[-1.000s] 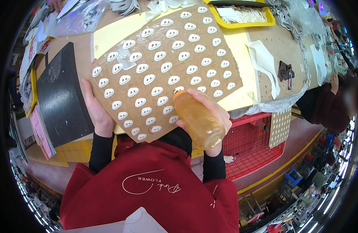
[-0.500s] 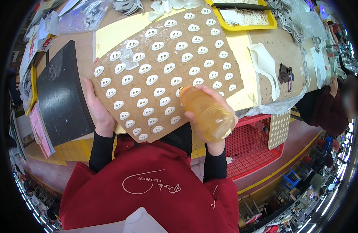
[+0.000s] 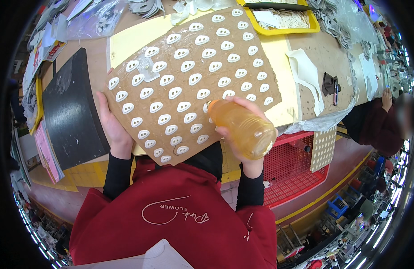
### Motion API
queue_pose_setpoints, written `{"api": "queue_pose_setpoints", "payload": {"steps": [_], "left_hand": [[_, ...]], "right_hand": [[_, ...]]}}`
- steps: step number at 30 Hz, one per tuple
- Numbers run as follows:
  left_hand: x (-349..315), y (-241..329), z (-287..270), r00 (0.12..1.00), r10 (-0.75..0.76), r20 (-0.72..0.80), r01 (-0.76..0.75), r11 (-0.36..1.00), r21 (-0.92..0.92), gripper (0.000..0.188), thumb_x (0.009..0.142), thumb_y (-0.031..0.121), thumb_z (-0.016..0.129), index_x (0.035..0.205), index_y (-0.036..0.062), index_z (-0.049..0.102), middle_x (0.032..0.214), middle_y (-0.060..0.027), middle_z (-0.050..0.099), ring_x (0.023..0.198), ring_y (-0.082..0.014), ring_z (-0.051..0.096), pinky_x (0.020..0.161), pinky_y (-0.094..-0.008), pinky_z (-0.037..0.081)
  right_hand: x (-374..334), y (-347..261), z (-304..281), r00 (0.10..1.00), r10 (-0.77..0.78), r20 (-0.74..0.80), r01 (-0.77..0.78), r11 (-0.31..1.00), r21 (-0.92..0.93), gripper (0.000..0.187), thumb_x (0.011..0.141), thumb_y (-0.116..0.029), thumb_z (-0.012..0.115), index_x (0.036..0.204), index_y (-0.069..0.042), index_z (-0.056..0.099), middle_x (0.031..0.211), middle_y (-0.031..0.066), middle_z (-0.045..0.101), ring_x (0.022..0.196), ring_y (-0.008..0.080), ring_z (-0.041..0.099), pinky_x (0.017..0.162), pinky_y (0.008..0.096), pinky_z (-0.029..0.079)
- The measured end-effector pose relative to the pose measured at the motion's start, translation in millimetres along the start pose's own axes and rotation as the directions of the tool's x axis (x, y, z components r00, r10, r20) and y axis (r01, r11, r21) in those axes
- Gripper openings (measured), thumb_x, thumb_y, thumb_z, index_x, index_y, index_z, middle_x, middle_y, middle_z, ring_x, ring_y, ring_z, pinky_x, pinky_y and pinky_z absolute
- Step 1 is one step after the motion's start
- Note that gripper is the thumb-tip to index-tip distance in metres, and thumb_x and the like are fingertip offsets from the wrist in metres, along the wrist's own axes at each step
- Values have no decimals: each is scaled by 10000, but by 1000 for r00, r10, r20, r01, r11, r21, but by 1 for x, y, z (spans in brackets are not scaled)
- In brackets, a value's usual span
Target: The person holds a cardboard sheet with many small white circular items and applies a yellow liquid from a squeeze bottle onto each item one by one. The person works methodically across the sheet, occasionally adjusting the sheet's position while continuing to apply the liquid.
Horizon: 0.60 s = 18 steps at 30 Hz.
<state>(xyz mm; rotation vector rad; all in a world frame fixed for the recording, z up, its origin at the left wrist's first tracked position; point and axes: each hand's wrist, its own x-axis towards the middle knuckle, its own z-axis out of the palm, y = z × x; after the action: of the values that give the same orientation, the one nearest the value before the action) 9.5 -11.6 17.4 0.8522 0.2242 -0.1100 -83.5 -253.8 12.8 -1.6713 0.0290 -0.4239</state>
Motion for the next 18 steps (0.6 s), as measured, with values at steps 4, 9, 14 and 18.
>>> {"api": "queue_pose_setpoints", "payload": {"steps": [4, 9, 14, 18], "left_hand": [[-1, 0, 0, 1000, 20, -18, -19, 999, 39, 566, 1017, 481, 251, 1414, 88, 341, 1379, -119, 434, 1276, -243, 432, 1055, -391, 385], [0, 0, -2, 1000, 19, -23, -19, 1000, 5, 548, 1026, 444, 254, 1425, 81, 347, 1395, -122, 439, 1265, -246, 457, 1050, -395, 388], [0, -1, -3, 999, 25, -22, -25, 999, 26, 556, 1022, 455, 258, 1426, 83, 345, 1394, -123, 439, 1265, -250, 455, 1049, -397, 390], [0, -1, -3, 1000, 14, -17, -14, 1000, 25, 559, 1019, 471, 255, 1415, 88, 348, 1376, -120, 441, 1261, -242, 448, 1049, -391, 387]], "right_hand": [[3, -1, -7, 999, 9, -38, -10, 1000, -8, 597, 723, -115, 817, 1231, -18, 518, 1177, 138, 608, 1086, 226, 584, 917, 357, 494], [-4, 1, -9, 997, 39, -72, -33, 996, 84, 605, 728, -117, 815, 1238, -8, 508, 1180, 151, 606, 1091, 243, 586, 921, 367, 494], [-13, 7, -8, 998, 21, -59, -14, 993, 118, 607, 725, -139, 821, 1229, 9, 517, 1162, 155, 620, 1091, 243, 589, 924, 370, 494], [-16, 6, -7, 1000, 19, -25, -16, 995, 102, 621, 714, -167, 832, 1218, 24, 522, 1148, 163, 624, 1083, 249, 596, 918, 375, 499]]}}
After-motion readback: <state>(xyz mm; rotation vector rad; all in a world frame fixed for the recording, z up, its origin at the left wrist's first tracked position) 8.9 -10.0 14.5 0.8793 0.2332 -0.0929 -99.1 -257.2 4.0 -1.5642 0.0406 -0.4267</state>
